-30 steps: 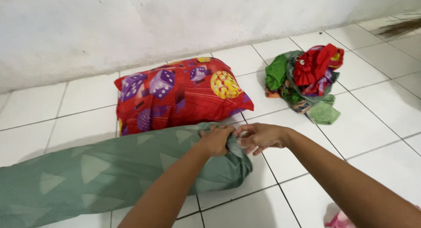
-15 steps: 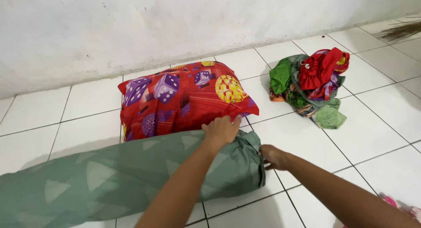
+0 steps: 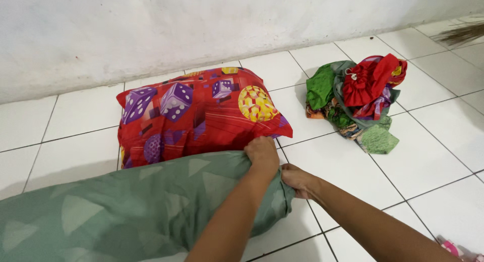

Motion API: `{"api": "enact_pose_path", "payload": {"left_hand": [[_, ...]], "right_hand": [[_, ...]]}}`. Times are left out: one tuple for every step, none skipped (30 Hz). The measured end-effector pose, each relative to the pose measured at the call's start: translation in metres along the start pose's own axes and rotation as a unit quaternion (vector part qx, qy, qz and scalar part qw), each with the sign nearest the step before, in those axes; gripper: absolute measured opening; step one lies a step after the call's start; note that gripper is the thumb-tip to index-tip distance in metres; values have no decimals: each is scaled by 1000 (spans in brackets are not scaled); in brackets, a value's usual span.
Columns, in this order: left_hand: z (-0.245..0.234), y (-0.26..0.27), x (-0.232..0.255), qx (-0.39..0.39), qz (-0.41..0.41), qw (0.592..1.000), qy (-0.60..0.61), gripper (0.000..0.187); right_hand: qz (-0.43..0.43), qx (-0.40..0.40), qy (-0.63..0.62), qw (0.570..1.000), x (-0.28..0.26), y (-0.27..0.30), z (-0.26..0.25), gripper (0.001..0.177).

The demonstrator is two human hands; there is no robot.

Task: The person inserts a cylindrical pillow into a green geometric-patterned pillowcase on the floor. They align the pillow with the case opening, push it in using both hands, adjust the fabric along the length, and tie the drawstring to close the case.

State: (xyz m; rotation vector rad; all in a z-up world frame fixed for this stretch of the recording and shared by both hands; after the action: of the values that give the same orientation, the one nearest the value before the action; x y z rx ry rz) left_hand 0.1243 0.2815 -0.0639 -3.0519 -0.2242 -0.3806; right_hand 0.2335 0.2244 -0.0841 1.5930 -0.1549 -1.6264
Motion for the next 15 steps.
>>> {"api": "enact_pose_path", "payload": {"left_hand": [[-2, -6, -1, 30, 40, 998, 33, 18], [-7, -11, -3, 65, 69, 993, 64, 18], [-15, -13, -6, 97, 99, 986, 94, 17], [-25, -15, -8, 128, 128, 976, 124, 18], [-35, -13, -10, 119, 124, 972, 160, 16], [-48, -10, -11, 110, 119, 967, 197, 14], [-63, -5, -10, 103, 114, 961, 231, 14], [-79, 2, -6, 101, 143, 949, 262, 16], [-97, 11, -1, 101, 171, 936, 292, 19], [-112, 22, 5, 101, 198, 920, 322, 22], [-125, 33, 12, 43, 203, 918, 339, 18], [-134, 46, 18, -15, 207, 912, 354, 16], [-143, 58, 24, -25, 227, 908, 352, 18], [-148, 69, 29, -35, 246, 904, 349, 21], [-150, 79, 33, -42, 247, 897, 364, 19]], "right_hand": [[-11, -9, 1, 1000, -5, 4, 0, 49], [-21, -19, 3, 1000, -11, 8, 0, 51], [-30, -29, 2, 999, -14, 12, 1, 57], [-32, -29, -7, 999, -18, 12, 3, 54], [-31, -31, -14, 999, -20, 11, 5, 48], [-35, -28, -8, 999, -21, 8, 6, 42], [-33, -22, 21, 999, -23, 2, 5, 36], [-25, -14, 63, 998, -24, -7, 3, 30], [-18, -9, 109, 994, -23, -18, 1, 24], [-22, 18, 223, 974, -26, -34, -3, 19], [-19, 41, 318, 947, -28, -55, -3, 13], [-21, 83, 548, 832, -30, -79, 0, 8], [-9, 179, 696, 695, -24, -96, 2, 6], [125, 370, 850, 353, -18, -106, 2, 9], [362, 488, 794, -16, -11, -107, 3, 14]]}}
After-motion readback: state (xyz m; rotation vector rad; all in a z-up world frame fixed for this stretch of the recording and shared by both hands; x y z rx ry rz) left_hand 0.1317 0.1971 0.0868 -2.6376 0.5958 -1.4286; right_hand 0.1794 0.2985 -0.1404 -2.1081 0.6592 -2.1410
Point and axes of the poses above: each hand's wrist, its own y-axis away from the middle knuckle, its own z-axis out of the palm, x = y × z, the point moved 2 cm from there along -y, towards the middle knuckle, and after that the axes turned 2 degrees about x, right-handed, at the moved point
